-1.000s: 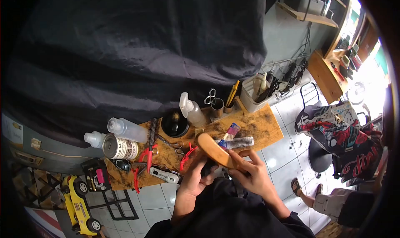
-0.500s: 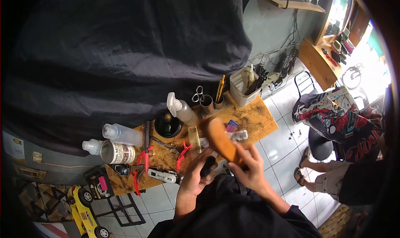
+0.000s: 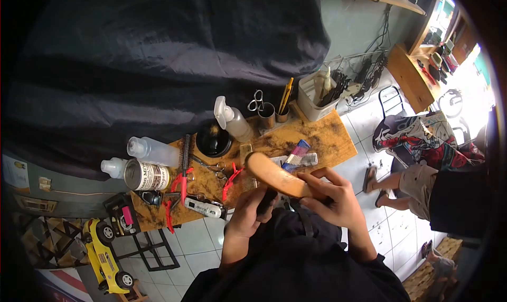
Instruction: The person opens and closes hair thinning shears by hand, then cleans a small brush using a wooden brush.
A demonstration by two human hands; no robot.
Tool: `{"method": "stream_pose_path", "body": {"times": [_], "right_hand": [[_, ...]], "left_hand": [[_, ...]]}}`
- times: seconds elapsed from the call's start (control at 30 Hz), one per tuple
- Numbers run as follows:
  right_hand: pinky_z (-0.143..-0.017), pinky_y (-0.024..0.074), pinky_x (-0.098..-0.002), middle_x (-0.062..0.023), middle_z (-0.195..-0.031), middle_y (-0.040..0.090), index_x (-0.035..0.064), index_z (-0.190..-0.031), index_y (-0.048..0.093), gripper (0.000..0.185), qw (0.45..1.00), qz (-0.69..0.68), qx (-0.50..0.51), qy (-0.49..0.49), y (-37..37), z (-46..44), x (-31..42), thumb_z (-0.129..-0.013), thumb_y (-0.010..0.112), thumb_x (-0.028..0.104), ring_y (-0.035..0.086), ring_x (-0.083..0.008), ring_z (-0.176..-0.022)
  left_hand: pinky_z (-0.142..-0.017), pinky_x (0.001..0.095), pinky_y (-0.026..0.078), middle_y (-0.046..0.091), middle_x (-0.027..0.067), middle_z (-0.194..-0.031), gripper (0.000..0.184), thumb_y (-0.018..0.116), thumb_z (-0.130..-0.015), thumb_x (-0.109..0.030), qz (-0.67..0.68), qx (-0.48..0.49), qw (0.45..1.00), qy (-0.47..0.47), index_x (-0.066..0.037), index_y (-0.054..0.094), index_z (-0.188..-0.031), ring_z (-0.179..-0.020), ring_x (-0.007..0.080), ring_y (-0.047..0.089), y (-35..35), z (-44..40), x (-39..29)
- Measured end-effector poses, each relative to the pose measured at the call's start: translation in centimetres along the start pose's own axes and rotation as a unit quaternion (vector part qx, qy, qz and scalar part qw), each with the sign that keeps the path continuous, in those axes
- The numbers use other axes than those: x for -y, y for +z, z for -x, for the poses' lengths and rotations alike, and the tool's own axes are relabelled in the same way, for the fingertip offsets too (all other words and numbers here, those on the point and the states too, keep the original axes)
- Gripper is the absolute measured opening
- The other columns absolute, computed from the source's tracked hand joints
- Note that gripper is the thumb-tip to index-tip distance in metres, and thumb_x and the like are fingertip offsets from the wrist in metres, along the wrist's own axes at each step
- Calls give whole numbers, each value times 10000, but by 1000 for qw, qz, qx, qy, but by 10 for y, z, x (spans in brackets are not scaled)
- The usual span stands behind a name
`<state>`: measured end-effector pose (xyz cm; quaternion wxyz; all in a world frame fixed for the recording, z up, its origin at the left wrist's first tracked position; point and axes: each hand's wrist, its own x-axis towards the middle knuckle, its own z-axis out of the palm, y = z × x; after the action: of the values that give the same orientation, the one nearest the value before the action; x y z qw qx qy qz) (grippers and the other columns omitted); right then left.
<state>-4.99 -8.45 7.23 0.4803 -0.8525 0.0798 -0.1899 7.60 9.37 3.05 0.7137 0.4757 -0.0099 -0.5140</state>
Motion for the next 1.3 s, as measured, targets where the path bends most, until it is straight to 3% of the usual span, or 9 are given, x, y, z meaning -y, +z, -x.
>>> {"method": "stream_pose_path", "body": {"times": [0.2, 0.27, 0.4, 0.67, 0.87, 1.0, 1.13, 1.2, 1.3], "right_hand": [[-647, 496, -330, -130, -864, 560, 13, -1145, 619, 410, 998, 27, 63, 0, -14, -16, -8, -764, 717, 129, 602, -261, -724], [-628, 487, -328, -116, -861, 560, 15, -1137, 623, 401, 991, 131, 8, 3, -18, -17, -13, -767, 716, 141, 595, -238, -701], [-616, 475, -333, -112, -853, 557, 13, -1136, 622, 405, 984, 117, -105, 84, -18, -23, -15, -762, 714, 139, 576, -223, -675], [-675, 485, -350, -144, -868, 565, -17, -1133, 616, 420, 995, -4, 100, -31, -7, -25, -16, -763, 723, 149, 594, -275, -775], [-639, 447, -320, -131, -846, 524, -22, -1226, 540, 484, 978, 116, -159, 71, -14, -27, -41, -770, 686, 50, 537, -245, -713], [-742, 450, -309, -138, -906, 523, 2, -1250, 532, 507, 983, 58, -169, -41, 5, -20, -25, -758, 654, -6, 563, -263, -810], [-676, 474, -292, -171, -1025, 477, 34, -1240, 556, 488, 991, 33, -128, -33, 30, -10, -21, -768, 673, -6, 582, -265, -794], [-693, 482, -308, -181, -1037, 501, -1, -1210, 562, 449, 987, 80, -135, -44, 41, -1, -39, -773, 662, 25, 607, -261, -799], [-630, 489, -283, -192, -1048, 485, -6, -1203, 562, 430, 986, 70, -127, -85, 50, 21, -68, -783, 654, 7, 613, -241, -726]], "left_hand": [[-391, 198, 220, 531, 15, -694, 324, 459, -968, -284, 1, -39, 999, 13, 13, 572, -903, -426, 39, 353, -7, -1, 2], [-392, 196, 224, 535, 21, -712, 325, 459, -969, -285, 1, -31, 999, 12, 15, 572, -916, -430, 38, 359, -9, -1, 3], [-392, 193, 233, 547, 38, -760, 318, 446, -974, -280, 49, -14, 999, -8, 15, 563, -948, -438, 37, 371, -13, 0, 6], [-399, 179, 230, 534, 31, -774, 305, 440, -977, -281, 35, -15, 999, -4, 2, 545, -1018, -457, 31, 373, -8, 3, 1], [-402, 161, 217, 518, 14, -803, 427, 411, -981, -314, 97, 16, 994, -47, 18, 482, -1242, -471, 19, 336, -12, 3, -2], [-395, 154, 206, 486, -1, -778, 462, 375, -988, -323, 74, 36, 995, -53, 30, 456, -1275, -475, 10, 327, -4, -2, 0], [-389, 149, 207, 474, 3, -768, 455, 377, -986, -308, 67, 62, 993, -72, 38, 450, -1272, -453, 5, 313, 0, 2, -3], [-355, 143, 187, 496, 97, -920, 437, 399, -983, -277, 133, 22, 988, -73, -45, 382, -1353, -445, 23, 258, -1, 3, -10], [-355, 140, 182, 470, 80, -886, 404, 409, -980, -269, 170, 14, 985, 4, -72, 424, -1333, -435, 24, 248, -6, 7, -22]]}}
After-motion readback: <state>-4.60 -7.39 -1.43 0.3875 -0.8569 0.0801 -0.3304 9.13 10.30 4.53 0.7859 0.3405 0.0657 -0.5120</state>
